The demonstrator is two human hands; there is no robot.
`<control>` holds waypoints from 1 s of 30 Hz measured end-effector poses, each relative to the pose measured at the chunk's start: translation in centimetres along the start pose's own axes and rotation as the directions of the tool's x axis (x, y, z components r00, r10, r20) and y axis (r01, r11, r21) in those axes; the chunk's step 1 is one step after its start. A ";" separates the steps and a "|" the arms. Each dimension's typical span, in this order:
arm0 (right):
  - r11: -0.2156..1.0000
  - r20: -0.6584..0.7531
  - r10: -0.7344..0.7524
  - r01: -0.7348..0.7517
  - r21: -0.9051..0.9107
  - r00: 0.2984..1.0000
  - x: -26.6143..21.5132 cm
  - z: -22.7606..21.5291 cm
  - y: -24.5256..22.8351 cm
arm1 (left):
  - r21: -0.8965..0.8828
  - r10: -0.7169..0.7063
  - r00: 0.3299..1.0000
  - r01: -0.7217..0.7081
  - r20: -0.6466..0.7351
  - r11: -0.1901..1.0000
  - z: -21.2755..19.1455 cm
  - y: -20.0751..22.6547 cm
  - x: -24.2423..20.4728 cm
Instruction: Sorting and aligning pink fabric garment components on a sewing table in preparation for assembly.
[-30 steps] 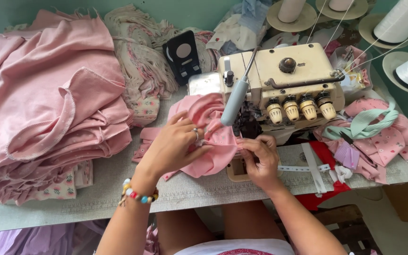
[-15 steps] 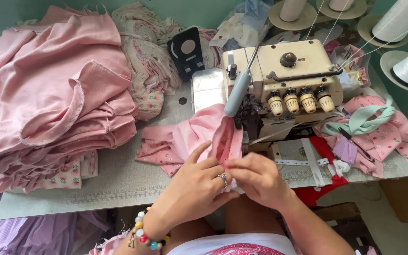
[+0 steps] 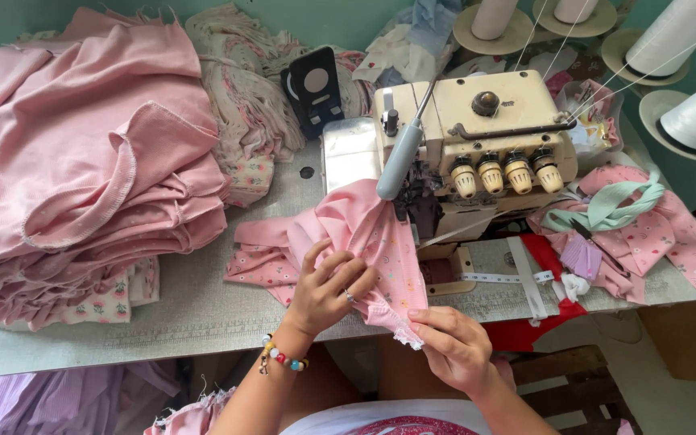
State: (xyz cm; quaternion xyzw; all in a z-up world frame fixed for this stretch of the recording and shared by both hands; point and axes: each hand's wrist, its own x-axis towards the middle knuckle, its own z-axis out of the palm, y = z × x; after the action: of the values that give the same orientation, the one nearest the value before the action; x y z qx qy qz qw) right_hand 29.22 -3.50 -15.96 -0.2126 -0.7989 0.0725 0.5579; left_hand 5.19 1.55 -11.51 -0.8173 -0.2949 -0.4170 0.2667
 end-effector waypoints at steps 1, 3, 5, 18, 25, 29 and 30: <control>1.000 -0.022 0.009 -0.009 -0.001 1.000 -0.2 0.2 0.0 | -0.013 0.000 1.000 0.000 0.003 1.000 -0.2 -0.2 0.2; 1.000 -0.036 0.012 -0.012 0.000 0.999 -0.7 0.2 0.1 | -0.016 0.016 1.000 -0.015 0.023 1.000 -0.4 -0.3 0.3; 1.000 -0.051 0.012 -0.012 -0.001 0.999 -1.3 0.2 0.4 | -0.018 0.033 0.999 -0.032 0.041 0.999 -0.5 -0.4 0.7; 0.994 -0.100 0.105 -0.103 0.024 0.989 -0.4 1.6 4.0 | -0.061 0.117 0.962 -0.105 0.249 0.993 1.1 -4.2 1.7; 0.997 -0.079 0.072 -0.069 0.036 0.994 1.0 2.1 4.9 | -0.055 0.063 0.937 -0.047 0.343 0.997 0.4 -5.2 2.7; 0.996 -0.084 0.090 -0.088 0.032 0.992 0.6 2.2 4.9 | -0.073 0.066 0.939 -0.043 0.339 0.996 0.3 -5.4 2.9; 0.995 -0.080 0.090 -0.086 0.042 0.993 0.6 2.3 5.1 | -0.067 0.073 0.934 -0.052 0.350 0.996 0.4 -5.6 2.9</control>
State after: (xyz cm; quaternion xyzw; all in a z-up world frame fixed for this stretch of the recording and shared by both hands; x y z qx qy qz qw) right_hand 28.20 1.59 -18.08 -0.2396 -0.7638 0.1036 0.5904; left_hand 2.89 6.40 -8.24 -0.8949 -0.2999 -0.2634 0.1995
